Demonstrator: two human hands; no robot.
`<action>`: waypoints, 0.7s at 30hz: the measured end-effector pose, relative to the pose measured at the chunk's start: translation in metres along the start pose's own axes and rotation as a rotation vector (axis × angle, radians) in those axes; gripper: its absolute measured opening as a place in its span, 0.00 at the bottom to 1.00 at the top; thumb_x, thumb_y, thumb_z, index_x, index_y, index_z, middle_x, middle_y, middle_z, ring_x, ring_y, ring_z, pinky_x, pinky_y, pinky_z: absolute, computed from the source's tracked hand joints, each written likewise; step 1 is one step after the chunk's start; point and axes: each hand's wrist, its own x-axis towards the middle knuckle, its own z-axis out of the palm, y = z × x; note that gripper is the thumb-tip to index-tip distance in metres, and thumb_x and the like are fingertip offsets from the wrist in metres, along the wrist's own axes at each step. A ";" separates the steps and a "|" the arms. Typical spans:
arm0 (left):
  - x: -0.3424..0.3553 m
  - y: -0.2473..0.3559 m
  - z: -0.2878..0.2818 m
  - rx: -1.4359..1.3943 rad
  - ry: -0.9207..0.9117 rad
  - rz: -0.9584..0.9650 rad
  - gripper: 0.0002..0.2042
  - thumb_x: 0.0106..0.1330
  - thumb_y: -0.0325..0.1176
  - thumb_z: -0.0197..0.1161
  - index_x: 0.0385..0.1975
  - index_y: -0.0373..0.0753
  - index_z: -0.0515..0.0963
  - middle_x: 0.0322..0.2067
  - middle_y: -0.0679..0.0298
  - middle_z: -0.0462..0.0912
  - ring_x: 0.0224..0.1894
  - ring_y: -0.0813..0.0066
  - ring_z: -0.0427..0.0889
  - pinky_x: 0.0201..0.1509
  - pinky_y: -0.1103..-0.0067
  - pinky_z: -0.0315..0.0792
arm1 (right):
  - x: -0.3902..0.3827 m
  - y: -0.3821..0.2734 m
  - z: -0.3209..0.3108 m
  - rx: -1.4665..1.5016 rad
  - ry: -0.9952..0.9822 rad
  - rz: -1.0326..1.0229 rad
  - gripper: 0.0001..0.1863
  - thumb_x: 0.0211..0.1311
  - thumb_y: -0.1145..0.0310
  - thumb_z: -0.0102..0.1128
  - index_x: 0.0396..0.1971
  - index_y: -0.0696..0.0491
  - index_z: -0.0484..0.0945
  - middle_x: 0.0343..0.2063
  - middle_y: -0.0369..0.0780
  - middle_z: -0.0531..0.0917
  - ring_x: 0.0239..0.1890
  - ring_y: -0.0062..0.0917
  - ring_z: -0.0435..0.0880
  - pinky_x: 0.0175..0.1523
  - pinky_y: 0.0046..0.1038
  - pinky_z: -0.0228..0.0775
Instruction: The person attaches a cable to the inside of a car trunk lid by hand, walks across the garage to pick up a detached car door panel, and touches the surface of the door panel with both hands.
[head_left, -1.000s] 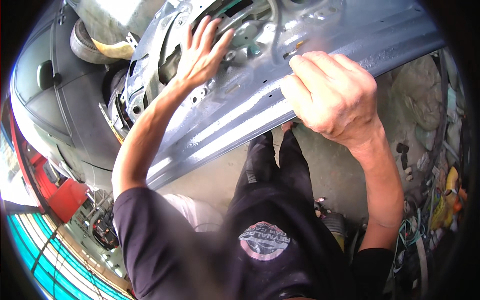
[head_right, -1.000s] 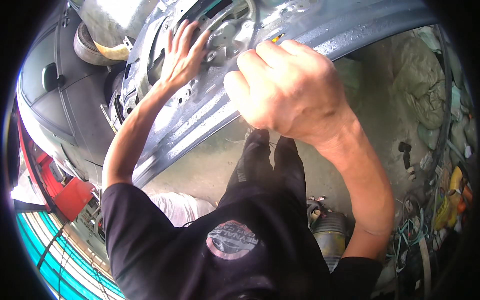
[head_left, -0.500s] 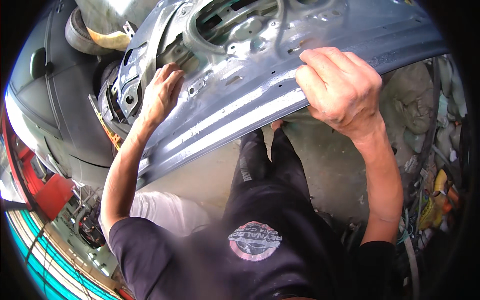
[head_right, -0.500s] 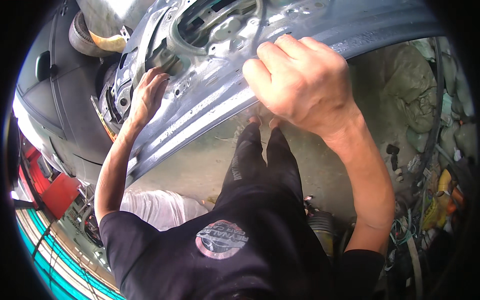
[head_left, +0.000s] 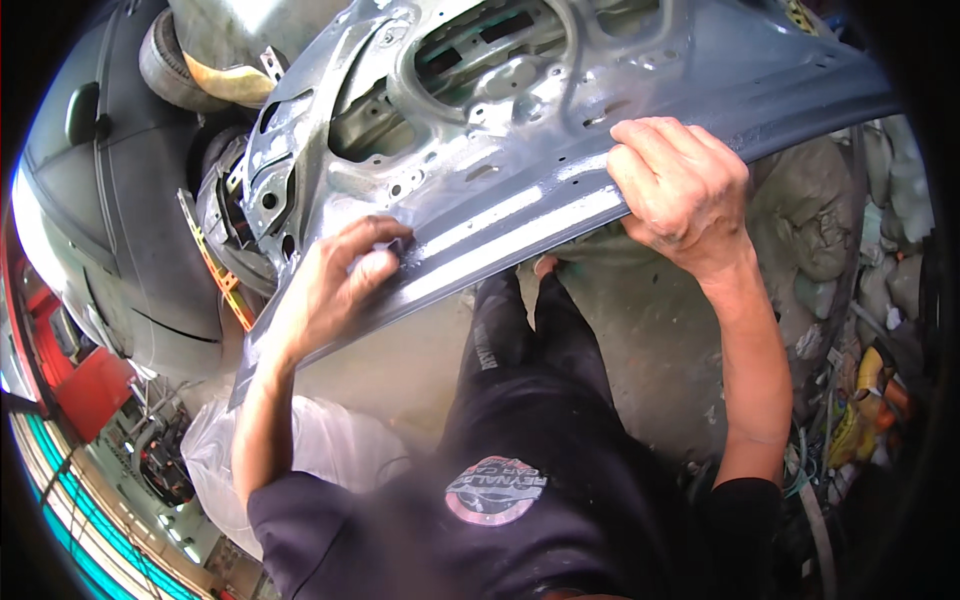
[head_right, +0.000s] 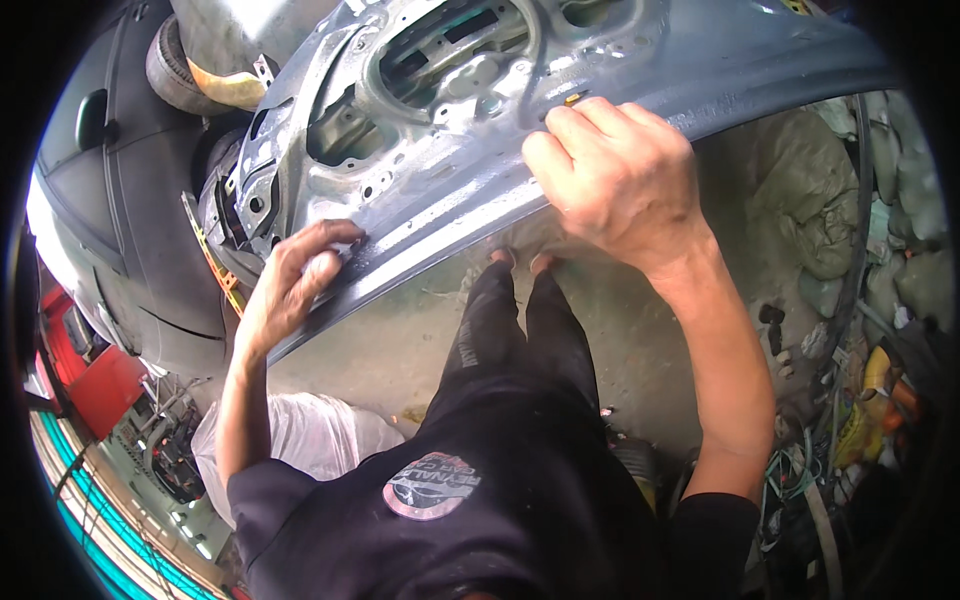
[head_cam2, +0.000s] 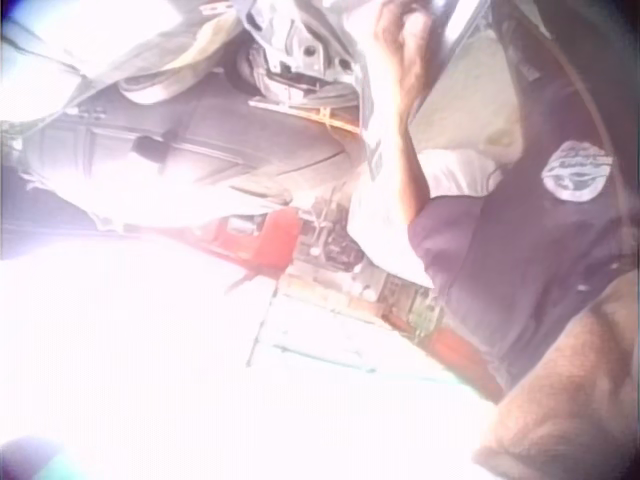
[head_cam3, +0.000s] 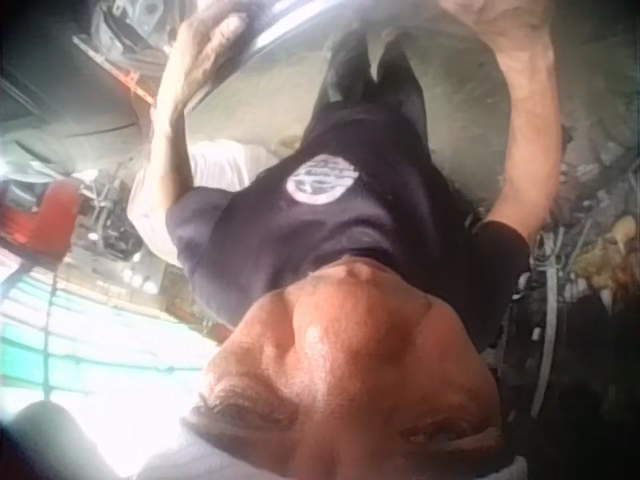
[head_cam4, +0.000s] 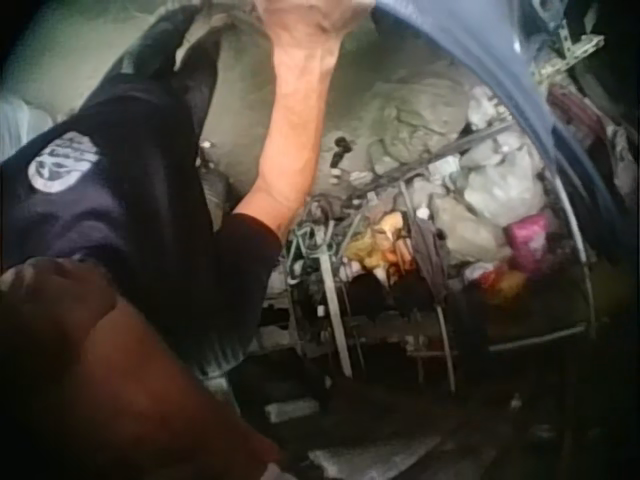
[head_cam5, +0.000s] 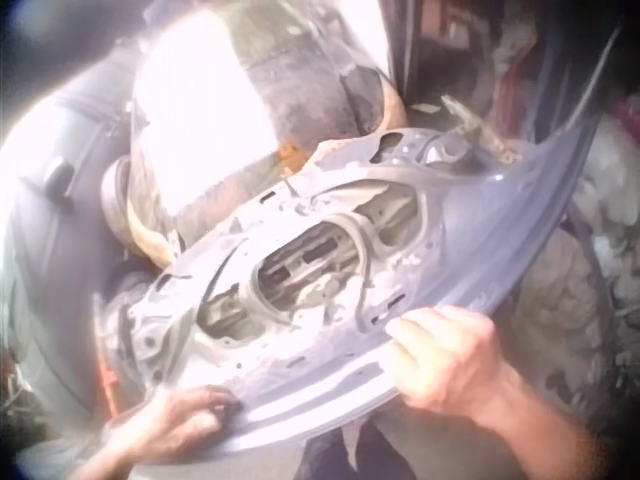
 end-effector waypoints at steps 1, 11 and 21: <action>-0.009 0.003 0.001 -0.001 0.017 0.039 0.37 0.72 0.66 0.52 0.54 0.31 0.79 0.55 0.49 0.81 0.58 0.50 0.81 0.64 0.64 0.70 | 0.001 0.000 -0.002 -0.002 -0.039 0.015 0.08 0.42 0.71 0.60 0.18 0.48 0.68 0.21 0.32 0.75 0.25 0.23 0.79 0.27 0.25 0.68; -0.056 -0.004 0.053 0.529 0.377 0.172 0.33 0.56 0.43 0.76 0.61 0.37 0.75 0.58 0.52 0.79 0.59 0.50 0.79 0.62 0.61 0.74 | 0.013 -0.008 -0.013 -0.011 -0.140 0.005 0.10 0.36 0.77 0.62 0.23 0.53 0.74 0.34 0.37 0.87 0.37 0.29 0.88 0.35 0.29 0.75; -0.052 -0.008 0.057 0.650 0.478 0.205 0.23 0.55 0.27 0.68 0.54 0.37 0.77 0.53 0.57 0.82 0.52 0.57 0.82 0.54 0.66 0.76 | 0.016 -0.012 -0.015 -0.001 -0.188 0.038 0.11 0.35 0.78 0.62 0.24 0.53 0.75 0.33 0.37 0.87 0.36 0.30 0.86 0.35 0.30 0.74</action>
